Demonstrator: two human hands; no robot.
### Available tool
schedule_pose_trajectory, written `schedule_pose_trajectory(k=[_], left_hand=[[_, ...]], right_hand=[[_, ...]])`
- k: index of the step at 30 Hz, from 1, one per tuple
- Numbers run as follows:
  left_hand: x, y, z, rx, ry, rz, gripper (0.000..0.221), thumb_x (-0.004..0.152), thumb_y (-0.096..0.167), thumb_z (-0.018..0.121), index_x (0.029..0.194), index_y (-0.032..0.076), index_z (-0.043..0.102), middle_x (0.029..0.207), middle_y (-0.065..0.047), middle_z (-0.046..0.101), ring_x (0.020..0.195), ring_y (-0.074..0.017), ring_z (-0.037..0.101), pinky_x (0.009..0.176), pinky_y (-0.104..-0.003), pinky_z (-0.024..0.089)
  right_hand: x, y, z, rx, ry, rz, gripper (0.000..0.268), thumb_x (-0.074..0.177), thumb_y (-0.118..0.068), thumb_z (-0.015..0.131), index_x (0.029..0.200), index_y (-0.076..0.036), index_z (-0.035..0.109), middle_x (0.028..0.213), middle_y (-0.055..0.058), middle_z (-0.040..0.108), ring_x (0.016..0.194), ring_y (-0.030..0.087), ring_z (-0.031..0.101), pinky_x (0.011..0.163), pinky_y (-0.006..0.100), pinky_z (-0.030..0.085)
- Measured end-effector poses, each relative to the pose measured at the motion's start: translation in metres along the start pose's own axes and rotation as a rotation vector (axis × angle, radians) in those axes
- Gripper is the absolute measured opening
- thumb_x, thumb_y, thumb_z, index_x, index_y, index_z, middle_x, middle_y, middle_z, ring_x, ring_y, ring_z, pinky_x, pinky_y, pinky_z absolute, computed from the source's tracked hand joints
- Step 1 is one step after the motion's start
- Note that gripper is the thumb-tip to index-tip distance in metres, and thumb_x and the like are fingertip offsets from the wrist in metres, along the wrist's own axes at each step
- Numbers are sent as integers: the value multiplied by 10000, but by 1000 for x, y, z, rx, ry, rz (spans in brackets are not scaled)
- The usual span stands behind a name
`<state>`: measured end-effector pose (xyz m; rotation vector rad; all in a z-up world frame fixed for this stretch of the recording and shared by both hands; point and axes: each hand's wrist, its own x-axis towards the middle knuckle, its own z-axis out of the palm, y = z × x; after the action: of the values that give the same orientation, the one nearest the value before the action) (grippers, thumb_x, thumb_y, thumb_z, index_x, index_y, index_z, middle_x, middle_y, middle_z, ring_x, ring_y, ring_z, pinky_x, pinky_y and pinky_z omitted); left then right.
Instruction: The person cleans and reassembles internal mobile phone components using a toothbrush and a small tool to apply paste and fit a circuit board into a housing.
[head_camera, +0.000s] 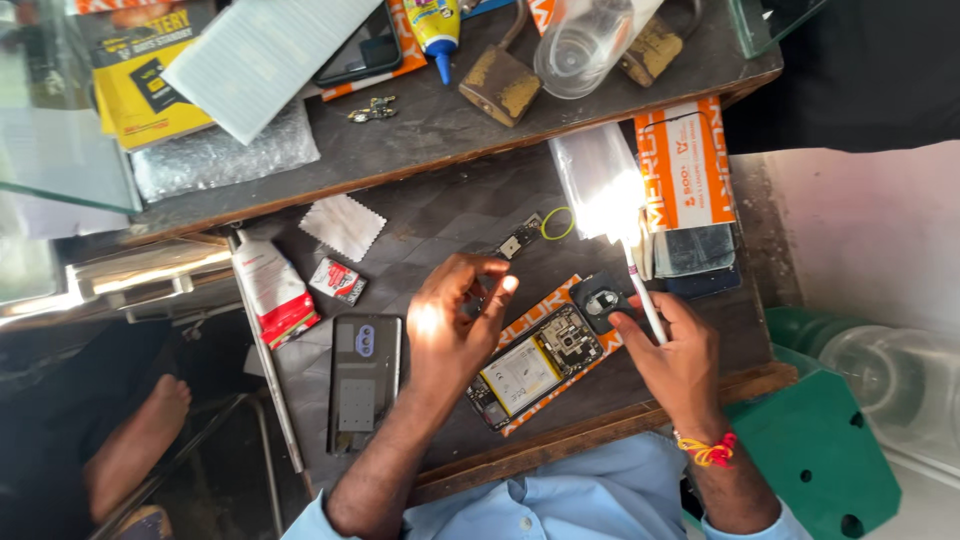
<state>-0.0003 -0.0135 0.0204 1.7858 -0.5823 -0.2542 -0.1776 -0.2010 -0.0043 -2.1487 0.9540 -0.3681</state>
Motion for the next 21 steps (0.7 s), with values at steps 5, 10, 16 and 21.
schedule_pose_trajectory(k=[5, 10, 16, 21], left_hand=[[11, 2, 9, 255, 40, 232, 263, 862, 110, 792, 1100, 60, 692, 1028, -69, 709, 886, -255, 655, 732, -381, 543], [35, -4, 28, 469, -7, 315, 379, 824, 81, 765, 1183, 51, 648, 1095, -102, 692, 1014, -317, 649, 900, -440, 509], [48, -9, 42, 536, -104, 198, 463, 773, 64, 764, 1213, 45, 620, 1099, -133, 678, 1045, -347, 634, 933, -469, 484], [48, -27, 43, 440, -85, 255, 548, 779, 27, 763, 1290, 28, 566, 1160, -182, 652, 1065, -399, 619, 923, -475, 488]], right_hand=[[9, -7, -6, -16, -52, -140, 291, 842, -123, 820, 1073, 16, 712, 942, 98, 730, 747, 127, 707, 628, 288, 535], [10, -11, -11, -12, -57, -154, 310, 861, -127, 812, 1124, 9, 723, 932, 98, 730, 748, 139, 700, 646, 287, 530], [-2, 9, -31, 137, 62, -147, 252, 931, -123, 782, 1135, 17, 735, 955, 75, 728, 773, 84, 619, 681, 241, 481], [0, 37, -70, 617, 355, -113, 153, 1072, -100, 716, 1094, 42, 662, 866, 112, 650, 524, 47, 468, 465, 214, 333]])
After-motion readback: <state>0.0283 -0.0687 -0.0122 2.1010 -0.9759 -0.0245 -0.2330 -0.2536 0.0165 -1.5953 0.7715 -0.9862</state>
